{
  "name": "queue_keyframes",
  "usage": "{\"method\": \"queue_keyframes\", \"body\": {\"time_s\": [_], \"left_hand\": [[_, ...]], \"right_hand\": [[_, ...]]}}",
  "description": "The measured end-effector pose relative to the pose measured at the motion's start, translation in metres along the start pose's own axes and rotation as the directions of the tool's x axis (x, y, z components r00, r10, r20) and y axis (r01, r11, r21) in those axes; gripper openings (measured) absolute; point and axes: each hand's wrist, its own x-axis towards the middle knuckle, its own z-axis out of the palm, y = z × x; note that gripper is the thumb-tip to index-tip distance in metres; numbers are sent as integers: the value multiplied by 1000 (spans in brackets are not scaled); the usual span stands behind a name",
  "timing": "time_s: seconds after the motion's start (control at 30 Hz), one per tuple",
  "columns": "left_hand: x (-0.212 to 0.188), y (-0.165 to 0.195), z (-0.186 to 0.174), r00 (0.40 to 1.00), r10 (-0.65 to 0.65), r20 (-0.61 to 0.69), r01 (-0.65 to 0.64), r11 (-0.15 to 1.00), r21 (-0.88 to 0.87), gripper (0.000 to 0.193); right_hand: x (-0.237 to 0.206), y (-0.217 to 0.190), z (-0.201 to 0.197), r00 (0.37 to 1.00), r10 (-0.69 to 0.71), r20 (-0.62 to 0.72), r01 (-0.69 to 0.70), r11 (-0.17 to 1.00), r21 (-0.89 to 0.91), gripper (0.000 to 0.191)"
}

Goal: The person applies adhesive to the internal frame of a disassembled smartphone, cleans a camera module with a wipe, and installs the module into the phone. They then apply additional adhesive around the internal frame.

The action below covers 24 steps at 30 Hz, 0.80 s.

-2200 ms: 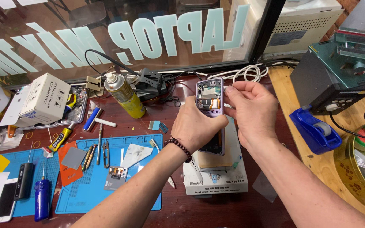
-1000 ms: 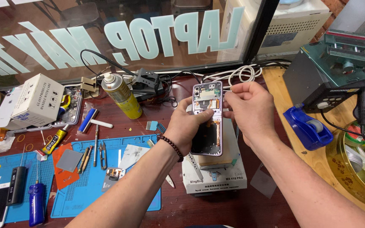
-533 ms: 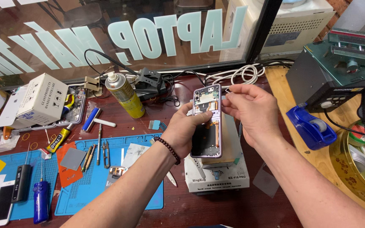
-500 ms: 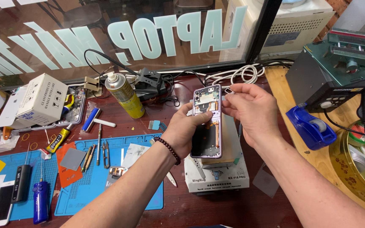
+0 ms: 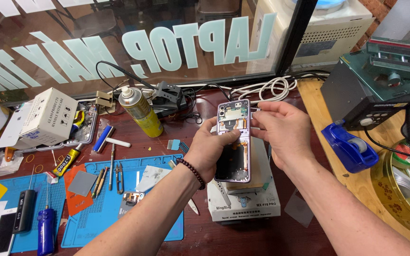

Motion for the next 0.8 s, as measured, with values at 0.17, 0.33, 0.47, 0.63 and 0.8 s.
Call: {"method": "queue_keyframes", "body": {"time_s": [0.17, 0.33, 0.47, 0.63, 0.8], "left_hand": [[1, -1, 4, 997, 47, -61, -38, 990, 133, 62], [6, -5, 7, 986, 154, -64, -137, 966, 218, 62], [8, -7, 8, 977, 206, -45, -192, 957, 219, 61], [10, -8, 6, 961, 271, -53, -254, 944, 209, 55], [14, -7, -1, 963, 262, -57, -243, 941, 235, 56]], "right_hand": [[3, -3, -1, 999, 2, -37, -7, 990, -140, 24], [6, -4, 2, 998, -17, -53, 9, 989, -146, 21], [2, 2, 6, 1000, -18, -25, 15, 995, -102, 22], [-3, 14, 9, 996, 5, 94, -3, 1000, -14, 37], [-1, 17, 5, 980, 96, 174, -94, 995, -18, 45]]}}
